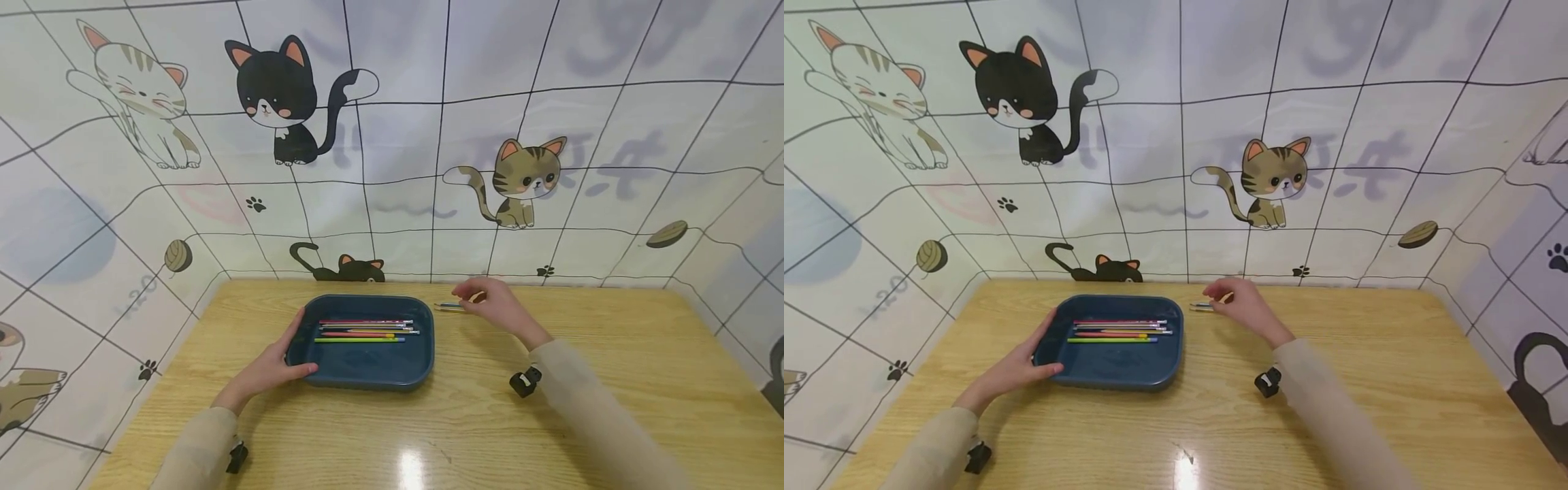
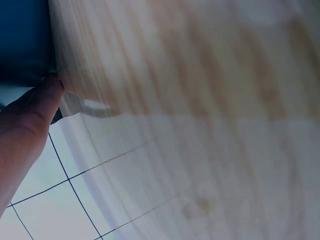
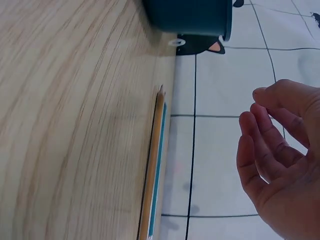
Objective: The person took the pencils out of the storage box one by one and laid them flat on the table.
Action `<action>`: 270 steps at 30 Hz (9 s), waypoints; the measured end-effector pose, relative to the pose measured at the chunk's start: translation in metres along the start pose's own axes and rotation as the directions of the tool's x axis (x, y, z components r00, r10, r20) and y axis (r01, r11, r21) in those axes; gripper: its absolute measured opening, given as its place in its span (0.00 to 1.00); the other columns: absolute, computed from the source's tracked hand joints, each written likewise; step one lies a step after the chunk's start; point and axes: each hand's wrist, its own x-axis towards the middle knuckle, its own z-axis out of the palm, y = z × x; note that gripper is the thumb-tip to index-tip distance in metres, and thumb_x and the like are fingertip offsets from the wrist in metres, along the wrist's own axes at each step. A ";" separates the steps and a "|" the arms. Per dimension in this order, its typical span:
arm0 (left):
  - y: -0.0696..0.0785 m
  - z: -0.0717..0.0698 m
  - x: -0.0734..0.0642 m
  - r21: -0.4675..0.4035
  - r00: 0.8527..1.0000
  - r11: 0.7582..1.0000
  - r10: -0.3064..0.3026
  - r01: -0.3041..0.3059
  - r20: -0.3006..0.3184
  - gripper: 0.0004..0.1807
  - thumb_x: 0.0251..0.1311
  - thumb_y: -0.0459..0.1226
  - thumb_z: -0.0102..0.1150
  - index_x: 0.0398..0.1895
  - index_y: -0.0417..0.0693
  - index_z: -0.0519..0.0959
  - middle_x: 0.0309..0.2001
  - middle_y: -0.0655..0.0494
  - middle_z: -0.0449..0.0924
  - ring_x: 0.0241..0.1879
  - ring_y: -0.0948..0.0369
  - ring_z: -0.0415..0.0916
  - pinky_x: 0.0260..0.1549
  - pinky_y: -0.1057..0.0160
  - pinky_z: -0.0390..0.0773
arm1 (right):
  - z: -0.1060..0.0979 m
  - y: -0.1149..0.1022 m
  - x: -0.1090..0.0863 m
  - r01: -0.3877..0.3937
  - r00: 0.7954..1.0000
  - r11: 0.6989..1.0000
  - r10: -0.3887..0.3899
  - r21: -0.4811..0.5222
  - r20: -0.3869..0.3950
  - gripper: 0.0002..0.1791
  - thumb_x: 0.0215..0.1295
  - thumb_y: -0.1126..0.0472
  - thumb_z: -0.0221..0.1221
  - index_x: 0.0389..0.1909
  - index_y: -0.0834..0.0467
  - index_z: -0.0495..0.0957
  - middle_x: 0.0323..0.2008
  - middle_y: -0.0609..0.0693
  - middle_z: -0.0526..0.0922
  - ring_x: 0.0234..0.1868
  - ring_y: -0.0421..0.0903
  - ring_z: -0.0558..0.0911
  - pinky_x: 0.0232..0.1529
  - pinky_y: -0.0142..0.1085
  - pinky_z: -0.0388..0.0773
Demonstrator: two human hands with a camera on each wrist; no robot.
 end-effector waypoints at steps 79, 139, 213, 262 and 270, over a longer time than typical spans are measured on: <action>0.000 -0.001 0.000 0.015 1.000 1.000 0.024 -0.024 0.001 0.58 0.56 0.42 0.69 0.78 0.52 0.35 0.75 0.36 0.39 0.70 0.36 0.45 0.62 0.35 0.50 | 0.132 -0.069 0.048 0.068 0.874 0.997 -0.044 -0.033 0.484 0.16 0.61 0.71 0.63 0.51 0.63 0.79 0.46 0.52 0.82 0.44 0.47 0.80 0.45 0.35 0.76; -0.001 0.000 0.000 0.036 0.999 0.999 0.034 -0.034 -0.011 0.59 0.55 0.41 0.70 0.78 0.51 0.36 0.75 0.37 0.40 0.69 0.36 0.46 0.62 0.36 0.51 | 0.070 -0.072 0.038 0.095 0.922 0.989 -0.130 0.112 0.365 0.17 0.65 0.72 0.56 0.53 0.63 0.80 0.49 0.53 0.81 0.45 0.44 0.79 0.44 0.36 0.75; -0.001 0.000 -0.002 0.031 1.000 0.999 0.026 -0.025 -0.011 0.59 0.54 0.40 0.70 0.78 0.53 0.36 0.75 0.38 0.37 0.70 0.36 0.43 0.62 0.35 0.49 | -0.022 0.056 -0.049 -0.193 0.980 0.978 0.197 -0.078 0.038 0.16 0.58 0.76 0.59 0.46 0.63 0.83 0.46 0.58 0.82 0.46 0.54 0.78 0.48 0.47 0.73; -0.001 0.002 0.000 0.027 1.000 0.999 0.023 -0.023 0.002 0.58 0.56 0.40 0.69 0.78 0.54 0.35 0.76 0.39 0.36 0.71 0.37 0.40 0.62 0.34 0.48 | -0.020 0.066 -0.033 -0.166 0.979 0.969 0.184 -0.184 0.085 0.11 0.56 0.74 0.60 0.39 0.64 0.84 0.37 0.52 0.83 0.41 0.51 0.80 0.46 0.49 0.76; -0.002 0.002 0.000 0.030 1.000 0.999 0.024 -0.024 0.002 0.58 0.56 0.40 0.69 0.78 0.56 0.35 0.76 0.40 0.35 0.71 0.37 0.40 0.62 0.34 0.48 | -0.027 0.058 -0.038 -0.187 0.981 0.973 0.193 -0.135 0.035 0.10 0.58 0.72 0.60 0.40 0.63 0.84 0.38 0.53 0.84 0.40 0.50 0.80 0.43 0.46 0.77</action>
